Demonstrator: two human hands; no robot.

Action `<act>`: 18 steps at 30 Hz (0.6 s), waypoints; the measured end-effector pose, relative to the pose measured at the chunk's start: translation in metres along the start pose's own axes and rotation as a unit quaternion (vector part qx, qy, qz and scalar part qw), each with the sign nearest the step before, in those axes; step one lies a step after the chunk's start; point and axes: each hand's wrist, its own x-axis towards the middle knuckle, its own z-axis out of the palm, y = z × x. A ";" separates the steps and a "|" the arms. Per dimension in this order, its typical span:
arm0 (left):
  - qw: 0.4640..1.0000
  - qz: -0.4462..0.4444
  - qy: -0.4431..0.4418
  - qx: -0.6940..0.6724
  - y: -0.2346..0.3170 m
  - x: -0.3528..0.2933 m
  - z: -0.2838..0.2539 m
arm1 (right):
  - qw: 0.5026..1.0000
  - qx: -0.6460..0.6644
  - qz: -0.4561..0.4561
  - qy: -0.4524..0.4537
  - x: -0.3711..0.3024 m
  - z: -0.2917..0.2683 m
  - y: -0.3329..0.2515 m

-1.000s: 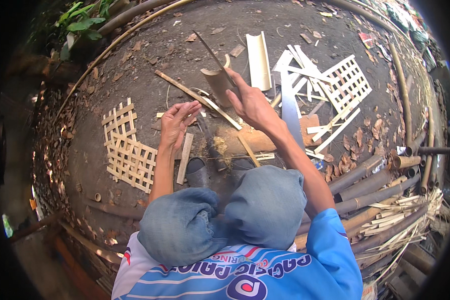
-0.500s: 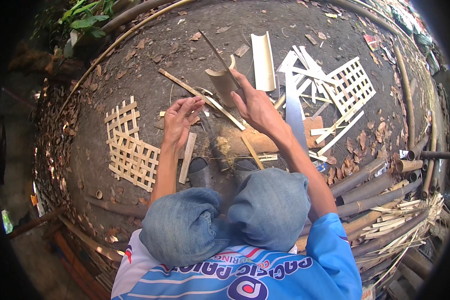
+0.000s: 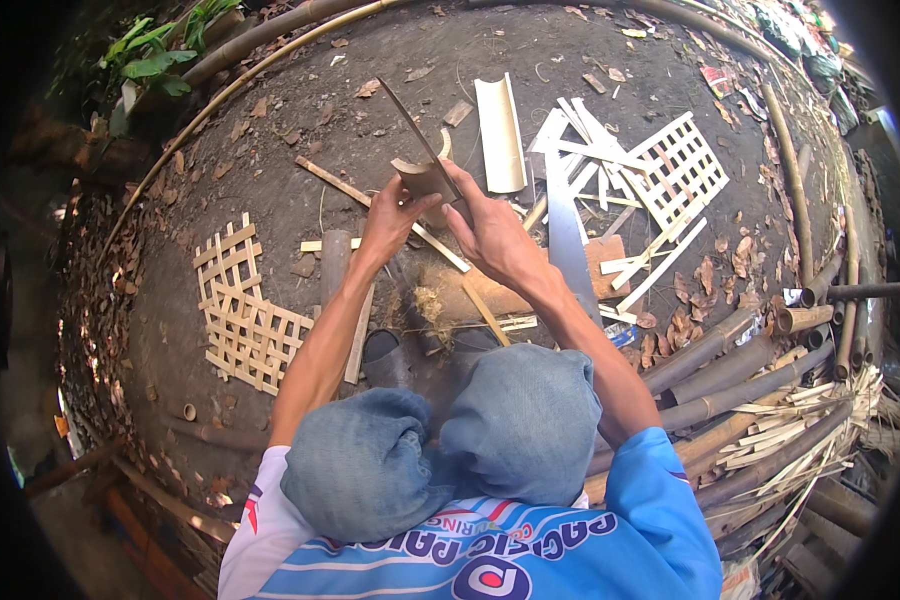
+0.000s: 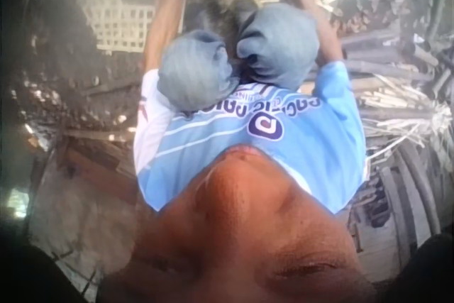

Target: The person sits on the ground and uses a knife to split bamboo strips. They then weave the strips into a lattice pattern, adjusting and cutting pieces as needed.

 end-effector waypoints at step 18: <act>0.983 -0.150 0.034 0.105 -0.030 -0.088 -0.057 | 0.996 -0.091 0.002 0.014 0.012 -0.021 0.009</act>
